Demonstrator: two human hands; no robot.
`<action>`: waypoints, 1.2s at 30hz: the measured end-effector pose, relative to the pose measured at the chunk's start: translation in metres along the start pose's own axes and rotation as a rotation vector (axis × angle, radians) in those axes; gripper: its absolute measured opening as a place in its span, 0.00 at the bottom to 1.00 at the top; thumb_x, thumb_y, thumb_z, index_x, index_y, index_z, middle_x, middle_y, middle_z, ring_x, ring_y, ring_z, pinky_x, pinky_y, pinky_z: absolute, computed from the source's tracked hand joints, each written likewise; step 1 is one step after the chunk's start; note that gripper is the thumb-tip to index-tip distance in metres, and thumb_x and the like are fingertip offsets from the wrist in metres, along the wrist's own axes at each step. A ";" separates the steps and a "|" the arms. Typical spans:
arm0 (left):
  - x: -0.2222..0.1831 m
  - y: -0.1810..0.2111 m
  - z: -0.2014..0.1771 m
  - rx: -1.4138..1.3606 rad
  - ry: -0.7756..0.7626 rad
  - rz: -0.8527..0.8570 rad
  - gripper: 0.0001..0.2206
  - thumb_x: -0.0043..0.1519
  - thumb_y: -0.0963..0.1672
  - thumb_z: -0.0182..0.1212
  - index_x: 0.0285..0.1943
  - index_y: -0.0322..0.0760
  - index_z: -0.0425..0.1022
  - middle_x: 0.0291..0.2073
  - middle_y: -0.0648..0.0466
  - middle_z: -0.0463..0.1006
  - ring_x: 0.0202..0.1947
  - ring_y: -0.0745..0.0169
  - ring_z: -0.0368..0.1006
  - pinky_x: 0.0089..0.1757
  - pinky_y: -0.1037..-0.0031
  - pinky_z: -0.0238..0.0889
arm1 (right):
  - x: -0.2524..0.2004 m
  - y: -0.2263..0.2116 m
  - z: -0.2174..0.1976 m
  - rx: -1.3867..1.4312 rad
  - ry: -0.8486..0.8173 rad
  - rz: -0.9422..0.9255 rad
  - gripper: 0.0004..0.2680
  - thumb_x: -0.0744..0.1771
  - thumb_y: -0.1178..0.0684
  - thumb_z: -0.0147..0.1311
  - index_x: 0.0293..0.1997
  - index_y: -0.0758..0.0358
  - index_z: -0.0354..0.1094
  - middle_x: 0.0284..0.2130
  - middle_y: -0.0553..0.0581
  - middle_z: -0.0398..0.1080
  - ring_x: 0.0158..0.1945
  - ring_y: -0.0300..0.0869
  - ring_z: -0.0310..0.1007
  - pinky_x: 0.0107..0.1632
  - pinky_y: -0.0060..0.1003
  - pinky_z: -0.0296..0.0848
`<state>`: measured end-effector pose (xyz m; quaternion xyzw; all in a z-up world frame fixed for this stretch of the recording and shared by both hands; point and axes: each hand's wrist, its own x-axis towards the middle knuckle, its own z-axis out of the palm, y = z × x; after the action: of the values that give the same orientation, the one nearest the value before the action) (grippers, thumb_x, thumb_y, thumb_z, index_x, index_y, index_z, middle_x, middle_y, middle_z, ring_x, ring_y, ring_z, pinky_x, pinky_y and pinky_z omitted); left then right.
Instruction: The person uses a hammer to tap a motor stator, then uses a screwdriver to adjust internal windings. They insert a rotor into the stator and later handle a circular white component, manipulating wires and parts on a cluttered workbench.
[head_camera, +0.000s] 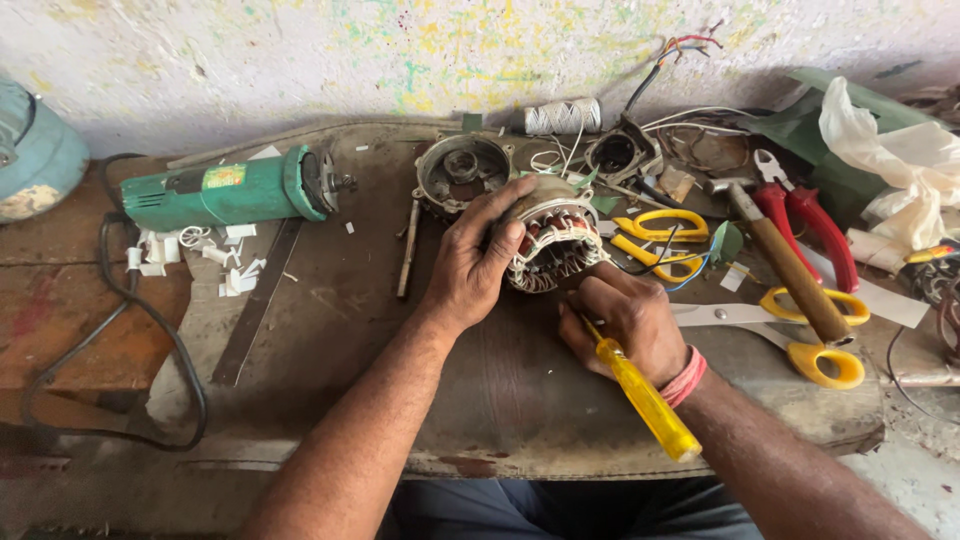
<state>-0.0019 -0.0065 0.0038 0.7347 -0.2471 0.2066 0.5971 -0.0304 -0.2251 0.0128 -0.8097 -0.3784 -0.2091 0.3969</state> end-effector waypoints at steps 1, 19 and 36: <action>0.000 0.000 0.001 -0.008 0.003 0.006 0.24 0.74 0.55 0.51 0.72 0.40 0.69 0.60 0.48 0.76 0.62 0.58 0.73 0.61 0.69 0.67 | 0.001 0.000 -0.001 0.006 -0.003 0.011 0.08 0.61 0.62 0.63 0.26 0.65 0.63 0.24 0.58 0.65 0.25 0.52 0.71 0.28 0.44 0.67; -0.001 0.001 0.001 -0.024 0.016 -0.026 0.23 0.73 0.54 0.53 0.71 0.41 0.70 0.58 0.49 0.77 0.54 0.63 0.74 0.54 0.72 0.70 | 0.011 -0.001 0.003 -0.028 0.051 -0.035 0.07 0.62 0.62 0.65 0.39 0.65 0.72 0.32 0.59 0.73 0.32 0.51 0.77 0.33 0.42 0.73; -0.001 -0.003 0.001 -0.002 0.008 0.009 0.24 0.74 0.55 0.52 0.72 0.40 0.70 0.58 0.49 0.77 0.57 0.61 0.74 0.58 0.71 0.68 | 0.019 -0.012 0.004 -0.032 0.057 0.156 0.05 0.62 0.60 0.62 0.35 0.67 0.69 0.28 0.63 0.72 0.29 0.55 0.74 0.33 0.44 0.70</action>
<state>-0.0014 -0.0066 0.0009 0.7322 -0.2481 0.2122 0.5977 -0.0270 -0.2089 0.0287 -0.8366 -0.2993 -0.2065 0.4097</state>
